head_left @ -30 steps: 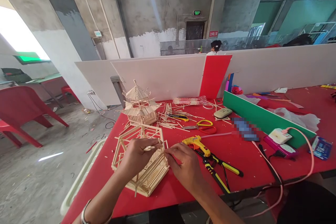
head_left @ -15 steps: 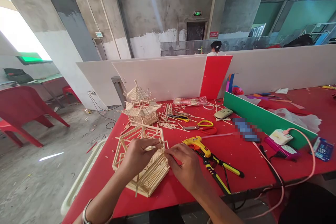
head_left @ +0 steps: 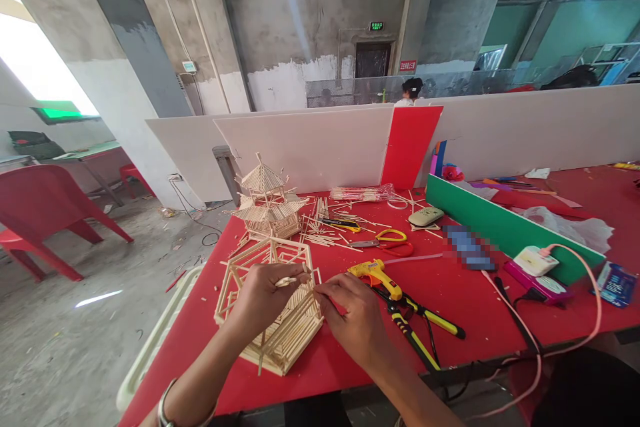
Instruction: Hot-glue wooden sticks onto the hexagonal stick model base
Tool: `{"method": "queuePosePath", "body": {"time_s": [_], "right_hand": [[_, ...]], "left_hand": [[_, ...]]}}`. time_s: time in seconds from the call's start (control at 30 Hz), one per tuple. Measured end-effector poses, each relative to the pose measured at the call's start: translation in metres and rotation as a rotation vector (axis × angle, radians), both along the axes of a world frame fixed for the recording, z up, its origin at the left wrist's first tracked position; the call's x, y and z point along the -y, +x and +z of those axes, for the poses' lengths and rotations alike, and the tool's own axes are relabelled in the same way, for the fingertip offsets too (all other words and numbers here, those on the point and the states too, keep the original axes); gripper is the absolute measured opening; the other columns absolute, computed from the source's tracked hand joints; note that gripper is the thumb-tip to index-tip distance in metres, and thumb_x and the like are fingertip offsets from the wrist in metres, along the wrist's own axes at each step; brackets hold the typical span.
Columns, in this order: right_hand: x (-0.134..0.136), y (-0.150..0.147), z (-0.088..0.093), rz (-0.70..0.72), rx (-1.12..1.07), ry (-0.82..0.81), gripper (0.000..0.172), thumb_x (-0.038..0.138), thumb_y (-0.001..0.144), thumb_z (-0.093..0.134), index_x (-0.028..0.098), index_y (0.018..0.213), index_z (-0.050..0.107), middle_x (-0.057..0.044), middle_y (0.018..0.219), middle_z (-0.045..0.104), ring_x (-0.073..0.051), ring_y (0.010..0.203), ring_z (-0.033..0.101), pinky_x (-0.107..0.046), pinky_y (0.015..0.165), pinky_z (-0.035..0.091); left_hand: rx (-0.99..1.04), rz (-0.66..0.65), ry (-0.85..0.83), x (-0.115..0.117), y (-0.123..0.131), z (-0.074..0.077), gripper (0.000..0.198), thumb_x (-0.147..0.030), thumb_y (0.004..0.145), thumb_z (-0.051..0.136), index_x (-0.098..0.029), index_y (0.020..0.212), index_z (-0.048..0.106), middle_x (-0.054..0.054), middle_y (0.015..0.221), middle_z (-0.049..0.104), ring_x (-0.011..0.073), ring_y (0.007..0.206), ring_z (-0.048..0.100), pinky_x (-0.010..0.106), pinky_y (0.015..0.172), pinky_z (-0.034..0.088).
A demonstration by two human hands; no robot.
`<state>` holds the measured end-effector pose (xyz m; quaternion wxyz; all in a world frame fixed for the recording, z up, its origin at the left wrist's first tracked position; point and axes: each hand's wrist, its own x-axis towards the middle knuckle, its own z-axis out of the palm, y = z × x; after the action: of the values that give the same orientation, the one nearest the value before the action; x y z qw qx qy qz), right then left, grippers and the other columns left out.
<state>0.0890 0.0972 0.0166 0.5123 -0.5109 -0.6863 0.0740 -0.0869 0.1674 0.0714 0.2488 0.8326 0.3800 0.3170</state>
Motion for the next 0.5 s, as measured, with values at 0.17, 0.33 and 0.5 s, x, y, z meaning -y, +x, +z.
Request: {"method": "queuePosePath", "body": {"time_s": [0.17,0.33,0.5], "right_hand": [[0.0004,0.0000,0.0002,0.002,-0.004,0.000,0.015,0.018,0.091,0.060,0.024,0.096,0.072,-0.002,0.087,0.069,-0.015,0.082,0.062,-0.027,0.076,0.048],[0.0008,0.0000,-0.0007,0.006,-0.001,0.002,0.015,0.019,0.092,0.059,0.025,0.097,0.072,-0.002,0.086,0.069,-0.015,0.082,0.062,-0.027,0.075,0.048],[0.0004,-0.0001,-0.0007,-0.001,-0.002,0.004,0.015,0.019,0.092,0.059,0.024,0.096,0.072,-0.002,0.086,0.069,-0.015,0.081,0.062,-0.028,0.075,0.048]], "left_hand": [[-0.009,-0.009,-0.002,-0.0002,-0.0005,0.0001,0.024,-0.031,0.089,0.060,-0.014,0.078,0.073,0.003,0.070,0.071,0.0146,0.065,0.062,0.021,0.062,0.048],[0.001,-0.013,0.005,-0.0007,0.0004,0.0001,0.023,-0.030,0.089,0.061,-0.014,0.079,0.074,0.003,0.071,0.072,0.0145,0.064,0.062,0.021,0.061,0.048],[0.022,-0.001,-0.013,-0.0004,0.0015,0.0002,0.020,-0.029,0.087,0.062,-0.016,0.079,0.076,0.004,0.073,0.075,0.0168,0.068,0.067,0.022,0.064,0.050]]}}
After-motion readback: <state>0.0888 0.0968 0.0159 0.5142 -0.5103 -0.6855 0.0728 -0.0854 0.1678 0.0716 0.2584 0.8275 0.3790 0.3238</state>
